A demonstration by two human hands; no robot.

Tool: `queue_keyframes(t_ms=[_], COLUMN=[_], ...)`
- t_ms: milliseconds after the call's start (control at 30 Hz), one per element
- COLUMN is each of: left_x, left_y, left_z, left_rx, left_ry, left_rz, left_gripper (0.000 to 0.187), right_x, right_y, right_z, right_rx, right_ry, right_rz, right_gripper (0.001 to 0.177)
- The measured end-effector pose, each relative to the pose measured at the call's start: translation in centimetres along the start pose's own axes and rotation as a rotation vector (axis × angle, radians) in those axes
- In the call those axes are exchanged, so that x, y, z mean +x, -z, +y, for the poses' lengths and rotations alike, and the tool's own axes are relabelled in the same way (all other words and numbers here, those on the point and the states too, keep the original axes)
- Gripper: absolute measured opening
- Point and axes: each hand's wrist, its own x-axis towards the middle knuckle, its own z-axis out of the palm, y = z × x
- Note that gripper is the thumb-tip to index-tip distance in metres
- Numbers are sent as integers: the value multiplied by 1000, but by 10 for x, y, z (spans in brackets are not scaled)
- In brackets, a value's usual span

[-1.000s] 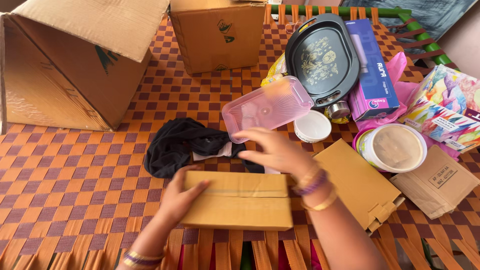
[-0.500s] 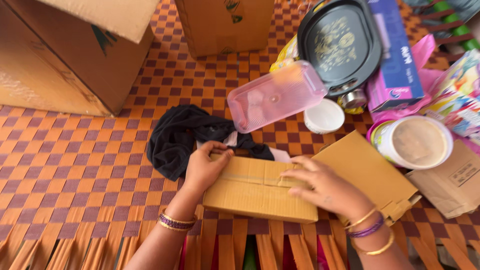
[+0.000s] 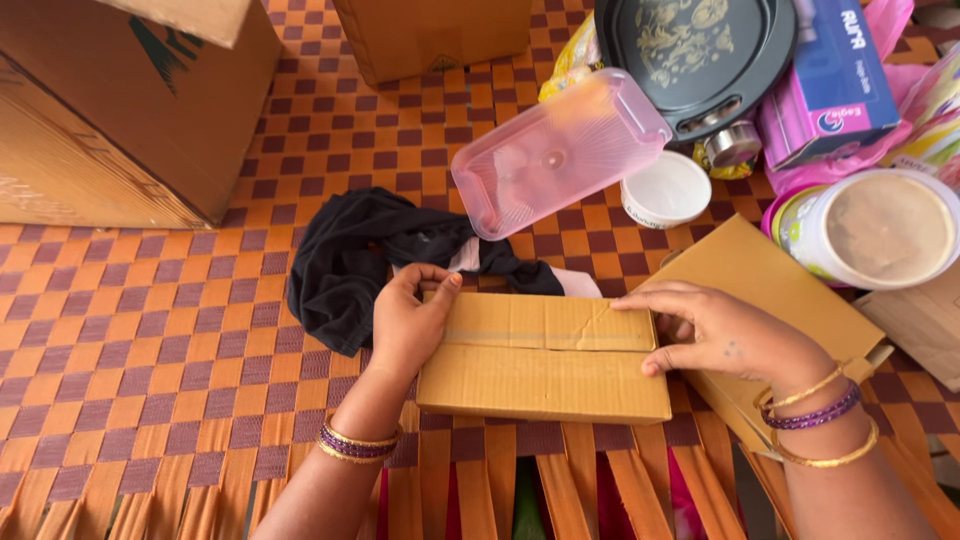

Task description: The person unpacks two cardboard boxes on a woven mat. They remove glass jars, a plastic spoon, a cloth, packaged pistachios, a pink plastic bag, metal tins, a plastic container, and several small boxes, placing each item on the mat. The person then closes the first box and opens the second, continuing to remove items until the box is empty.

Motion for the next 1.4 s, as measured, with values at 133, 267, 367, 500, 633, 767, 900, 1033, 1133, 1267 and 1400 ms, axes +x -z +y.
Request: queue_keyframes(t_ms=[133,267,367,500,633,767,900,1033,1133,1267,1400], left_x=[3,12,16,12,1,-19,-43,-65,-72,-79,-85], left_y=[-4,-7,-7,-4,2,15,10,-20,-50,-93,-121], left_z=[-16,-35,-42,-34,-4,30,56,69,71,80,90], left_rx=[-134,-375,-460,-459,-187,382,472,464,450,556,582], left_ry=[-16,-144,-201,-167,-160,-761,-856,-878,-874,-761,-670], left_rz=[30,15,-7,-16,9,102,-41,-110,-158,-240,-189], left_gripper=[18,12,11,12,12,16,20,16,16,18,25], right_x=[0,-1,-2,-1,0,1,3,4,1,-1,-2], right_y=[-2,-3,-5,-6,-8,-6,-8,-6,-4,-2,0], right_z=[0,1,1,2,10,21,23,18,17,12,10], right_rx=[127,124,202,216,374,452,528,441,490,431,254], right_ry=[131,153,151,141,119,89,59,1,42,68,95], right_rz=[13,21,24,38,34,49,51,71,55,63,122], right_gripper=[71,71,70,67,60,52,55,60,53,50,51])
